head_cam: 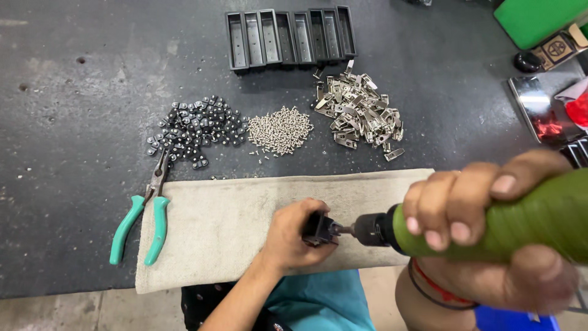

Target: The person assembles small metal components into black plastic housings using a green electric screwdriver. They repeatedly pick up metal pieces, insert them into the housing, and tighten them with the screwdriver, then place the completed units into a blue bin.

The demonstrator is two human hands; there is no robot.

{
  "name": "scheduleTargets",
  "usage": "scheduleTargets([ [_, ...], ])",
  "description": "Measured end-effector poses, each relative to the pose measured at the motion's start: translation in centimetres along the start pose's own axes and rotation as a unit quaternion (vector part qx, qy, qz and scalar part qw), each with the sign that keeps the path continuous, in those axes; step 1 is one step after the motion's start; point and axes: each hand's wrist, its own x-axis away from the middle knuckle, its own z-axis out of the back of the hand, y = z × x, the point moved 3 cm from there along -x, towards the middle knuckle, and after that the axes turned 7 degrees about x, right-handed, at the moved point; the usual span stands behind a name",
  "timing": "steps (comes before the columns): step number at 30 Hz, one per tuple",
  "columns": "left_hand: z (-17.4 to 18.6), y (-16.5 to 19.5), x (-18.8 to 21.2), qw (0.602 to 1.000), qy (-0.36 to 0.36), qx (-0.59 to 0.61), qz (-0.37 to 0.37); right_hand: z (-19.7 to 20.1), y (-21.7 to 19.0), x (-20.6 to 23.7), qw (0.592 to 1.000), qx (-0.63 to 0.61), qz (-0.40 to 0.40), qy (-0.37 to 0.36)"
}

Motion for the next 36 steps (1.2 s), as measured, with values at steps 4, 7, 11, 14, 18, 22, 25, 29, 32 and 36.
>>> scheduleTargets([
  [4,0.3,0.3,-0.3,1.0,-0.002,0.009,0.01,-0.7,-0.5,-0.2,0.999,0.036,-0.014,0.008],
  [7,0.5,0.5,-0.4,1.0,-0.004,0.009,-0.006,-1.1,-1.3,-0.6,0.995,0.068,-0.061,-0.033],
  [11,0.7,0.4,-0.5,1.0,-0.009,0.011,-0.024,-0.8,-0.2,-0.2,0.999,0.027,-0.027,-0.016],
  [14,0.8,0.3,-0.6,0.999,-0.015,0.002,-0.038,0.3,0.5,0.3,0.999,0.024,-0.014,-0.021],
  [18,0.8,0.3,-0.9,0.999,-0.025,-0.011,-0.04,1.8,0.1,0.4,0.996,0.058,-0.033,-0.054],
  [22,1.0,0.4,-1.2,0.999,-0.021,0.001,-0.05,1.4,0.2,-0.2,0.994,0.057,-0.012,-0.088],
  [25,1.1,0.3,-1.2,0.999,-0.027,0.002,-0.048,0.4,0.0,-1.3,0.99,0.07,-0.034,-0.116],
  [29,1.1,0.3,-1.2,0.998,-0.042,-0.005,-0.055,-0.5,-0.1,-1.6,0.988,0.072,-0.068,-0.117],
  [32,1.1,0.9,-1.1,0.998,-0.04,0.006,-0.051,-0.8,0.0,-0.7,0.996,0.051,-0.014,-0.078],
  [36,1.2,2.4,-1.1,0.998,-0.033,-0.016,-0.056,-1.4,-0.2,0.0,0.999,0.016,-0.013,-0.036],
])
